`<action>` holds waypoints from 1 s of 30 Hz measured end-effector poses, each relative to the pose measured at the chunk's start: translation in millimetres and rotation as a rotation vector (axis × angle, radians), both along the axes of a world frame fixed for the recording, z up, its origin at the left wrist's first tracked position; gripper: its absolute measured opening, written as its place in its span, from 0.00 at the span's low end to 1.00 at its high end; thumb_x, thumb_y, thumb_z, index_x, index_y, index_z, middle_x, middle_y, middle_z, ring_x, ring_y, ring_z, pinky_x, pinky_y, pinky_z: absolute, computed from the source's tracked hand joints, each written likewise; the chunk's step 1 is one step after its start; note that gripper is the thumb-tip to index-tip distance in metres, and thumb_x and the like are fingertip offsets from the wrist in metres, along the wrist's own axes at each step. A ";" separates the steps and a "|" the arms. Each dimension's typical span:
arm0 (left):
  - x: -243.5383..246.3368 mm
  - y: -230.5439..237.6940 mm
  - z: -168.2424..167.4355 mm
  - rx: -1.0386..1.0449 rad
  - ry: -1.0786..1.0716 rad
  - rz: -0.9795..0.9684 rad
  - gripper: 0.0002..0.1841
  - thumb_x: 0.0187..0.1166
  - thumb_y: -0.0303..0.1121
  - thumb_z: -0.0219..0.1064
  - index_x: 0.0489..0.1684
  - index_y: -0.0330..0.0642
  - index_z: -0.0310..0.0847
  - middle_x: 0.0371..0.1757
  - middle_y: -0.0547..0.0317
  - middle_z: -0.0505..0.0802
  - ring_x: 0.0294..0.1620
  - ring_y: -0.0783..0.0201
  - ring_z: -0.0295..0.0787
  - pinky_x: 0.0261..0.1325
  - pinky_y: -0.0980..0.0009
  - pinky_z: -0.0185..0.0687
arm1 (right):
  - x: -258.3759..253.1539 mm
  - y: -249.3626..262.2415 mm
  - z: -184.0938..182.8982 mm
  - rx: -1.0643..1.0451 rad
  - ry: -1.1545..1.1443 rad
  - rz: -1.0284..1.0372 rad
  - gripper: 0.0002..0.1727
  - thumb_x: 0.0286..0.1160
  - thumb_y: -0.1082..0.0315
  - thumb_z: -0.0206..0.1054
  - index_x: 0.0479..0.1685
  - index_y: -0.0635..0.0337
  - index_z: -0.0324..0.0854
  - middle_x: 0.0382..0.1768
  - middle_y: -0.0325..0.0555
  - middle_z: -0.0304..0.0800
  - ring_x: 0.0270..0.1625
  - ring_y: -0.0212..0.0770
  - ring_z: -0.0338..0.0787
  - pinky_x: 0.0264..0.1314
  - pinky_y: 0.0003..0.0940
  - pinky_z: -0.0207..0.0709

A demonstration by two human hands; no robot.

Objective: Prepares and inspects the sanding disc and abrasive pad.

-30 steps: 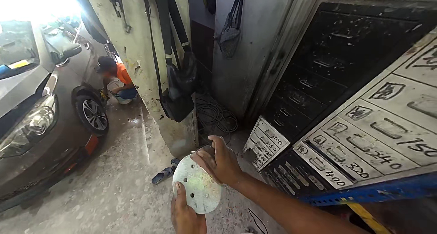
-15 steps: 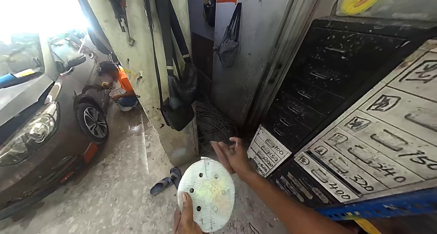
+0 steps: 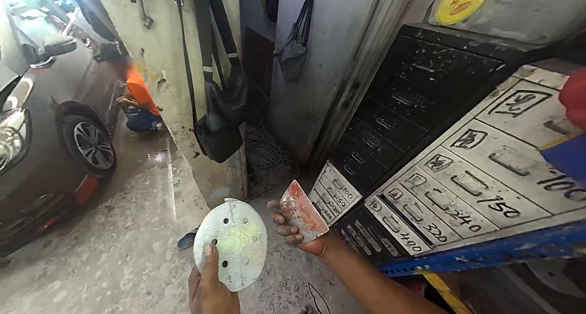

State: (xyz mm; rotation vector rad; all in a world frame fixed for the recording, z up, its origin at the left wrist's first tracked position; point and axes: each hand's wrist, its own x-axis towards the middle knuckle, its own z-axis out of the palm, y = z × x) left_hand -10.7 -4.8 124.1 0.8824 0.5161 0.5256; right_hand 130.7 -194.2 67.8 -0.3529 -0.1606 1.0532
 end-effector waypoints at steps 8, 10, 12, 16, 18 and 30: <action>2.3 -6.8 -7.4 -0.006 -0.007 -0.088 0.19 0.95 0.34 0.44 0.64 0.31 0.77 0.47 0.44 0.94 0.47 0.55 0.96 0.54 0.55 0.94 | -25.8 34.9 35.8 -1.039 -0.614 -0.346 0.22 0.93 0.48 0.50 0.69 0.49 0.81 0.27 0.37 0.80 0.20 0.28 0.74 0.20 0.24 0.70; -0.3 -14.4 -8.5 -0.055 -0.010 -0.145 0.19 0.94 0.35 0.44 0.64 0.30 0.76 0.46 0.43 0.93 0.46 0.55 0.95 0.53 0.55 0.94 | -27.5 47.2 35.5 -1.305 -0.954 -0.414 0.25 0.87 0.50 0.62 0.76 0.51 0.74 0.34 0.46 0.90 0.31 0.42 0.88 0.38 0.44 0.86; -0.3 -19.4 -7.8 -0.114 -0.013 -0.164 0.20 0.95 0.36 0.43 0.62 0.29 0.76 0.45 0.42 0.93 0.45 0.55 0.96 0.53 0.55 0.94 | -30.3 52.4 35.4 -1.487 -1.156 -0.398 0.33 0.85 0.43 0.62 0.81 0.52 0.68 0.35 0.48 0.89 0.37 0.48 0.90 0.46 0.54 0.86; 0.1 0.9 -3.5 -0.160 0.013 -0.121 0.20 0.96 0.38 0.43 0.65 0.31 0.75 0.47 0.42 0.93 0.47 0.54 0.95 0.53 0.54 0.93 | -56.1 48.4 31.2 -1.583 -1.318 -0.360 0.39 0.82 0.41 0.61 0.86 0.57 0.63 0.39 0.51 0.90 0.42 0.52 0.91 0.52 0.57 0.85; -2.3 -9.7 -1.8 -0.199 0.026 -0.177 0.21 0.96 0.38 0.43 0.65 0.30 0.74 0.47 0.42 0.93 0.47 0.53 0.95 0.53 0.54 0.94 | -44.4 47.3 40.1 -1.578 -1.315 -0.474 0.36 0.82 0.47 0.65 0.83 0.59 0.66 0.39 0.52 0.90 0.39 0.53 0.92 0.47 0.59 0.86; -22.7 0.7 -15.1 -0.242 0.030 -0.212 0.21 0.95 0.39 0.46 0.69 0.27 0.70 0.49 0.42 0.92 0.50 0.55 0.94 0.58 0.55 0.91 | -51.8 71.7 32.8 -1.477 -1.710 -0.552 0.40 0.82 0.38 0.57 0.81 0.61 0.69 0.43 0.59 0.92 0.37 0.62 0.93 0.37 0.67 0.85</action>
